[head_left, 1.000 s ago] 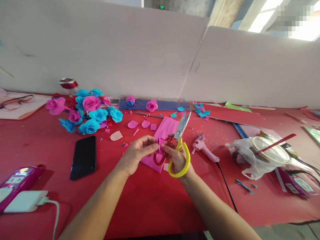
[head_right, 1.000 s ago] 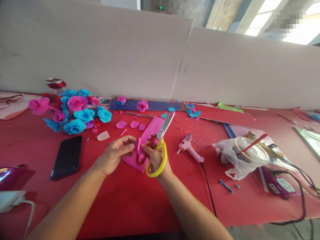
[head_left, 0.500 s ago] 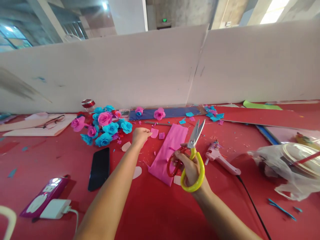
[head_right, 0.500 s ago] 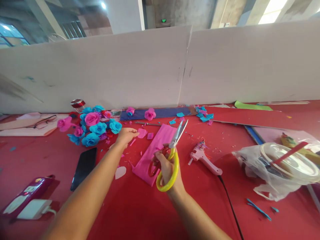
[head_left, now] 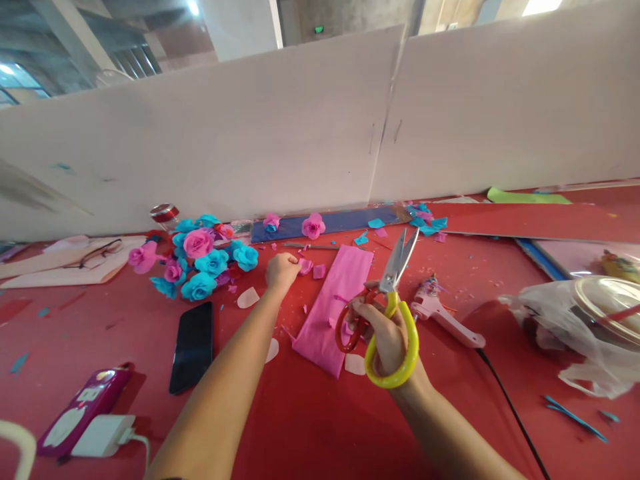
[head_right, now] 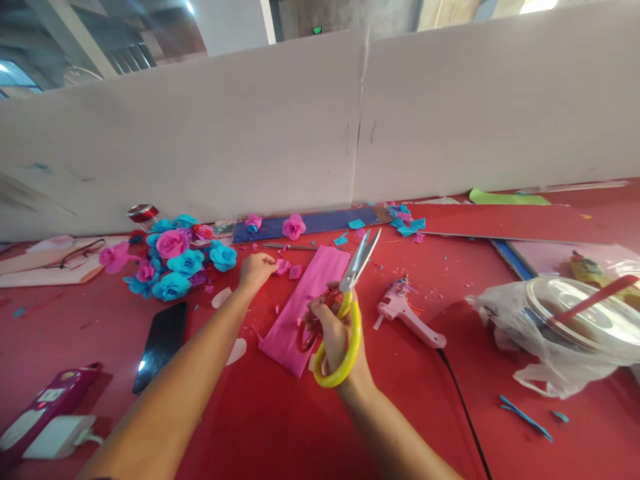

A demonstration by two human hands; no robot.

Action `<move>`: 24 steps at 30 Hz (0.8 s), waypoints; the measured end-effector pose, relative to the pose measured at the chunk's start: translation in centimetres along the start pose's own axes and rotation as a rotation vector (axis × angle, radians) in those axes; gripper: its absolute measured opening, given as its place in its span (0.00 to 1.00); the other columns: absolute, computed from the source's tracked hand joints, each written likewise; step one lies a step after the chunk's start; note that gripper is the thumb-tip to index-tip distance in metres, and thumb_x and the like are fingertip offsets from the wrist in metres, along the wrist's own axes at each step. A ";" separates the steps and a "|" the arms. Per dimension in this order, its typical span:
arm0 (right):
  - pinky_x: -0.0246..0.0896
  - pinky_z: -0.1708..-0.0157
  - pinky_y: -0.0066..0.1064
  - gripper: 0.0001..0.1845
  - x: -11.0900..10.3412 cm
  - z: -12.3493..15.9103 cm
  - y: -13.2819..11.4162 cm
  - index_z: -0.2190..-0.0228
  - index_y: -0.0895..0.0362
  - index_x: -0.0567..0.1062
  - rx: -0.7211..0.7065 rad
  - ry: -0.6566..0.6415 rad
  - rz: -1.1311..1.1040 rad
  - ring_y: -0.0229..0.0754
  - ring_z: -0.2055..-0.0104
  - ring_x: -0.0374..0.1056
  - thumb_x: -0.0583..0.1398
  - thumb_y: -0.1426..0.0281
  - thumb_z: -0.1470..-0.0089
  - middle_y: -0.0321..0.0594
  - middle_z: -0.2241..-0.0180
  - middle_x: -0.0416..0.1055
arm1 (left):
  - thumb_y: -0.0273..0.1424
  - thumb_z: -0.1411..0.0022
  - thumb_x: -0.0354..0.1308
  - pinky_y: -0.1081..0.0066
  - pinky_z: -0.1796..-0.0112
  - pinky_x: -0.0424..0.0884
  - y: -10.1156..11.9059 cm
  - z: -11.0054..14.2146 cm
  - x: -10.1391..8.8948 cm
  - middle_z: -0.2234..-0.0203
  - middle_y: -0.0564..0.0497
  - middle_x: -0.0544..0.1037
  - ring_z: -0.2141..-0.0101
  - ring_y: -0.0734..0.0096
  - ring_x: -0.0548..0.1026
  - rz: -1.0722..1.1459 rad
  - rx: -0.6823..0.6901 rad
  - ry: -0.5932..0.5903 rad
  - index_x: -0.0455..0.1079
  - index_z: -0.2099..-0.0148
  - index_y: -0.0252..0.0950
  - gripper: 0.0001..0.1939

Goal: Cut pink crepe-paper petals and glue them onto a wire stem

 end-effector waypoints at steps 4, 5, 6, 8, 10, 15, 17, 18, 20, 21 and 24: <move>0.56 0.84 0.24 0.17 -0.5 -0.6 -0.8 0.63 0.54 0.65 -0.086 -0.035 0.058 0.33 0.83 0.61 0.62 0.71 0.58 0.27 0.82 0.65 | 0.29 0.48 0.59 0.66 0.57 0.66 1.2 2.0 -2.1 0.62 0.44 0.77 0.58 0.61 0.74 -0.025 0.055 0.104 0.74 0.58 0.36 0.13; 0.53 0.85 0.23 0.17 -0.7 -0.8 -1.2 0.64 0.54 0.65 -0.122 -0.033 0.092 0.32 0.84 0.60 0.61 0.71 0.58 0.26 0.83 0.64 | 0.28 0.45 0.57 0.67 0.55 0.65 1.6 2.9 -2.7 0.61 0.45 0.77 0.57 0.63 0.73 -0.017 0.095 0.124 0.74 0.58 0.37 0.12; 0.50 0.86 0.23 0.17 -0.9 -0.9 -1.5 0.63 0.54 0.65 -0.150 -0.023 0.134 0.31 0.85 0.59 0.60 0.72 0.58 0.26 0.83 0.65 | 0.27 0.44 0.55 0.67 0.56 0.65 2.1 4.0 -3.2 0.63 0.45 0.78 0.59 0.63 0.74 0.017 0.192 0.169 0.75 0.60 0.36 0.10; 0.49 0.86 0.22 0.18 -1.4 -1.3 -2.3 0.62 0.54 0.65 -0.195 -0.009 0.174 0.30 0.84 0.59 0.59 0.73 0.58 0.27 0.80 0.67 | 0.28 0.46 0.58 0.68 0.59 0.66 2.9 6.8 -3.6 0.66 0.48 0.79 0.65 0.65 0.74 0.104 0.352 0.063 0.77 0.65 0.36 0.07; 0.48 0.86 0.22 0.19 -1.8 -1.7 -2.8 0.60 0.54 0.65 -0.225 -0.006 0.200 0.30 0.84 0.59 0.58 0.74 0.58 0.28 0.79 0.68 | 0.28 0.48 0.60 0.69 0.64 0.67 3.6 10.5 -2.9 0.70 0.50 0.80 0.69 0.66 0.74 0.146 0.438 -0.267 0.77 0.68 0.38 0.05; 0.46 0.85 0.23 0.20 -2.3 -2.2 -3.1 0.60 0.53 0.65 -0.269 -0.006 0.193 0.31 0.83 0.59 0.57 0.75 0.59 0.28 0.79 0.67 | 0.27 0.44 0.58 0.68 0.65 0.68 4.3 18.4 -0.6 0.67 0.49 0.78 0.67 0.66 0.74 0.140 0.498 -0.468 0.76 0.65 0.39 0.06; 0.46 0.85 0.22 0.18 -2.3 -2.3 -3.0 0.62 0.52 0.64 -0.271 -0.007 0.180 0.31 0.83 0.59 0.57 0.75 0.59 0.27 0.80 0.66 | 0.27 0.42 0.55 0.67 0.62 0.69 4.4 19.5 -0.1 0.65 0.48 0.76 0.64 0.65 0.74 0.108 0.508 -0.394 0.75 0.62 0.38 0.08; 0.46 0.85 0.22 0.18 -2.3 -2.3 -2.9 0.63 0.52 0.64 -0.268 -0.005 0.178 0.31 0.83 0.58 0.57 0.75 0.59 0.27 0.80 0.65 | 0.27 0.41 0.54 0.67 0.61 0.69 4.5 19.5 0.1 0.64 0.48 0.76 0.63 0.65 0.74 0.097 0.511 -0.359 0.75 0.61 0.38 0.09; 0.47 0.85 0.22 0.17 -2.3 -2.2 -2.9 0.63 0.52 0.64 -0.259 0.004 0.183 0.30 0.84 0.58 0.57 0.75 0.59 0.27 0.80 0.64 | 0.25 0.40 0.51 0.66 0.59 0.69 4.9 18.9 0.5 0.61 0.47 0.75 0.60 0.64 0.73 0.042 0.520 -0.280 0.74 0.58 0.37 0.12; 0.47 0.85 0.22 0.18 -2.3 -2.2 -2.8 0.63 0.52 0.64 -0.256 0.009 0.187 0.30 0.84 0.57 0.57 0.74 0.59 0.27 0.80 0.64 | 0.24 0.41 0.52 0.65 0.58 0.69 5.1 18.5 0.7 0.60 0.46 0.74 0.58 0.62 0.72 -0.011 0.536 -0.248 0.73 0.56 0.37 0.13; 0.48 0.85 0.22 0.18 -2.2 -2.1 -2.8 0.63 0.52 0.64 -0.247 0.011 0.200 0.30 0.83 0.57 0.58 0.74 0.59 0.27 0.79 0.64 | 0.24 0.46 0.55 0.60 0.57 0.68 5.8 17.3 1.8 0.62 0.43 0.75 0.56 0.54 0.70 -0.183 0.594 -0.206 0.75 0.58 0.34 0.13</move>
Point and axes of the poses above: each hand's wrist, its own z-axis away from the middle knuckle, its own x-axis out of the palm, y = z × x, the point moved 2 cm from there along -z, towards the middle knuckle
